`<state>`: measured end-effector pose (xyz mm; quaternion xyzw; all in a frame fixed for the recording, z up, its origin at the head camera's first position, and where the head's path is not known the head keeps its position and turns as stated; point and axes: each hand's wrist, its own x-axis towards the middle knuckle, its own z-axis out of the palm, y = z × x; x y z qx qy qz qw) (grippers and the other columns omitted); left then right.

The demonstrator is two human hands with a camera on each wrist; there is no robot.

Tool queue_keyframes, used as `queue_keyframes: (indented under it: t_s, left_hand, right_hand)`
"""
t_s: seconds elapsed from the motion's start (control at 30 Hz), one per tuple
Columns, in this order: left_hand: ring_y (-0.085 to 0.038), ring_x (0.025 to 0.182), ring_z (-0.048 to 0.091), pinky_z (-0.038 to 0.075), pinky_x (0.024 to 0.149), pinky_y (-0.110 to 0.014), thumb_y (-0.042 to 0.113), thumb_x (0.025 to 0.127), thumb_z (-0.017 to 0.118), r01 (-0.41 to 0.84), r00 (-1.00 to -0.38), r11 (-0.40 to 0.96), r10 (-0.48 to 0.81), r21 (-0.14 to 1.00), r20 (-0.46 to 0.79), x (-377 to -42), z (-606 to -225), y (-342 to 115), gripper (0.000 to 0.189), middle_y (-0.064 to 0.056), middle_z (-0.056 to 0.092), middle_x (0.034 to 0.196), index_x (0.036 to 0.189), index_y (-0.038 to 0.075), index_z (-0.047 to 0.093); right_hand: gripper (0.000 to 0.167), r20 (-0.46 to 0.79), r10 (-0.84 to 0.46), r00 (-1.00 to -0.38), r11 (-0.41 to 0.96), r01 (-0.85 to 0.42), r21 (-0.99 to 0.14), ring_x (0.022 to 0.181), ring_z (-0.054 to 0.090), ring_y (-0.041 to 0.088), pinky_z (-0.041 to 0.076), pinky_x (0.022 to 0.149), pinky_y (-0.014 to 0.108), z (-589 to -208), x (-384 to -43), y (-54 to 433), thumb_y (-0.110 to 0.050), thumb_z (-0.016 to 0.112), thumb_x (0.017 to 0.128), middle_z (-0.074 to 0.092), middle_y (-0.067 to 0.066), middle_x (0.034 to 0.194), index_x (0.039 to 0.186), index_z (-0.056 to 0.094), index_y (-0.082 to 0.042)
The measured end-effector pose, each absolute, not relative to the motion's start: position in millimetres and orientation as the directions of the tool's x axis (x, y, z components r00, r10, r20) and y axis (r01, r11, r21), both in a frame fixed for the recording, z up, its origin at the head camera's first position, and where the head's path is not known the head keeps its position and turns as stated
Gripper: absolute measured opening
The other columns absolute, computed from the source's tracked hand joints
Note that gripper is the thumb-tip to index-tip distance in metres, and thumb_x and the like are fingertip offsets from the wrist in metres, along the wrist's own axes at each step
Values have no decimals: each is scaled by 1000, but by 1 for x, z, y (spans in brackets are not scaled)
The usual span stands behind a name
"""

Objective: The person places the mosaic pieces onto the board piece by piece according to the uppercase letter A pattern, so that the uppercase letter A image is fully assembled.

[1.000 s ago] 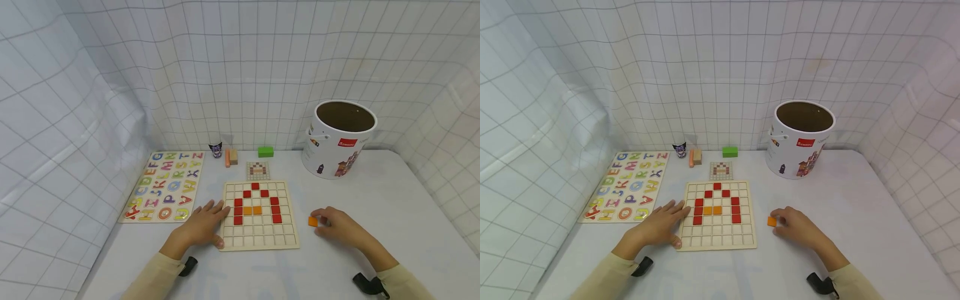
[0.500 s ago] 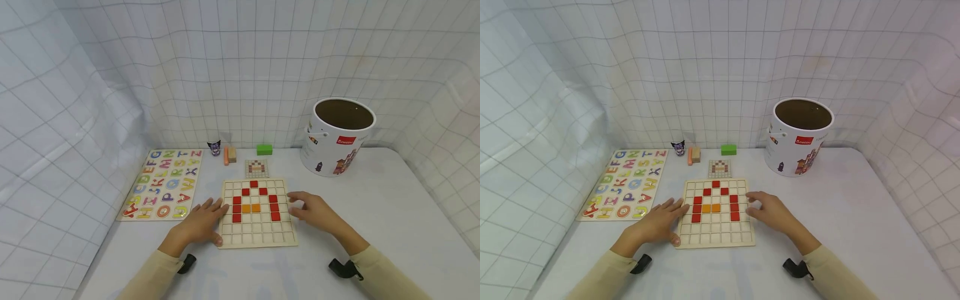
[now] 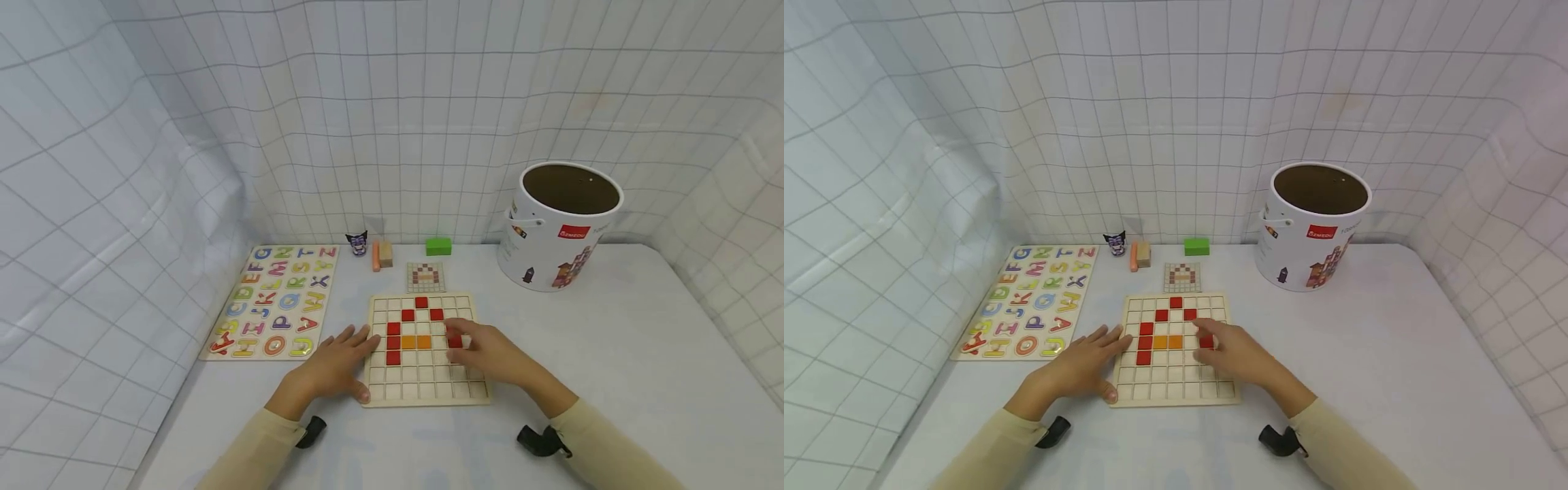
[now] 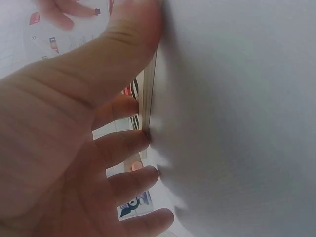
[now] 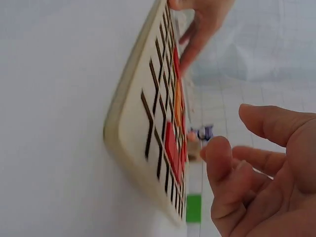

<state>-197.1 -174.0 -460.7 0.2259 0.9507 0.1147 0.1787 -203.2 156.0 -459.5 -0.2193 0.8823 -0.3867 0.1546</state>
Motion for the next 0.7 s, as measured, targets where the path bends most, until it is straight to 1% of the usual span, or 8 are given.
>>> queue_keyframes:
  t_s: [0.03,0.1,0.2,0.27,0.37,0.43,0.57,0.7]
  left_hand:
    - [-40,155,19,22,118,-65,46,69,90,391,-833,870,473,300,-288,-197,-461,-173,107,-8,25,168,160,20,37]
    - [-39,155,19,23,118,-64,46,70,90,394,-833,871,473,294,-287,-197,-462,-172,108,-8,25,168,160,20,37]
    - [-39,155,19,23,118,-64,45,69,90,388,-837,874,467,293,-284,-198,-463,-172,108,-8,26,168,159,20,38]
    - [-39,155,19,23,118,-64,45,68,90,385,-841,877,462,288,-283,-198,-463,-173,108,-8,26,168,159,20,38]
    - [-40,154,19,23,118,-65,45,68,90,387,-840,874,466,296,-277,-198,-463,-174,108,-9,26,168,159,20,38]
    - [-40,154,19,23,118,-65,45,68,90,388,-838,872,469,299,-279,-198,-463,-174,108,-9,26,168,159,20,38]
    - [-40,154,18,22,118,-65,45,68,90,391,-834,868,474,305,-282,-197,-462,-174,108,-10,25,168,159,19,38]
    - [-41,154,19,22,118,-64,45,67,90,390,-835,868,474,307,-280,-198,-461,-174,108,-10,26,168,159,19,38]
  right_hand:
    - [57,-112,-495,-862,608,-252,-753,84,64,17,54,72,33,-459,-203,170,-29,68,99,68,5,120,149,51,-8]
    - [49,-132,-465,-875,636,-227,-737,71,59,16,51,61,30,-459,-203,201,-26,68,98,66,4,106,143,56,-8]
    - [41,-139,-394,-909,705,-202,-679,69,55,13,47,59,26,-463,-201,239,-22,71,96,63,-1,94,134,63,-9]
    - [37,-119,-358,-926,722,-194,-664,71,53,13,45,58,26,-467,-200,254,-18,73,93,60,-1,89,128,66,-8]
    - [35,-101,-359,-928,702,-197,-684,76,53,15,46,62,25,-475,-200,262,-15,77,89,59,0,89,122,69,-7]
    - [35,-102,-385,-917,691,-213,-691,80,53,16,47,67,25,-479,-201,262,-14,79,87,59,-1,92,120,70,-7]
    - [30,-100,-413,-905,704,-248,-665,86,53,16,48,73,26,-486,-201,258,-12,81,85,58,-3,93,113,72,-13]
    - [24,-84,-408,-909,709,-257,-656,86,53,16,47,74,27,-488,-201,253,-9,81,84,59,-5,89,104,71,-17]
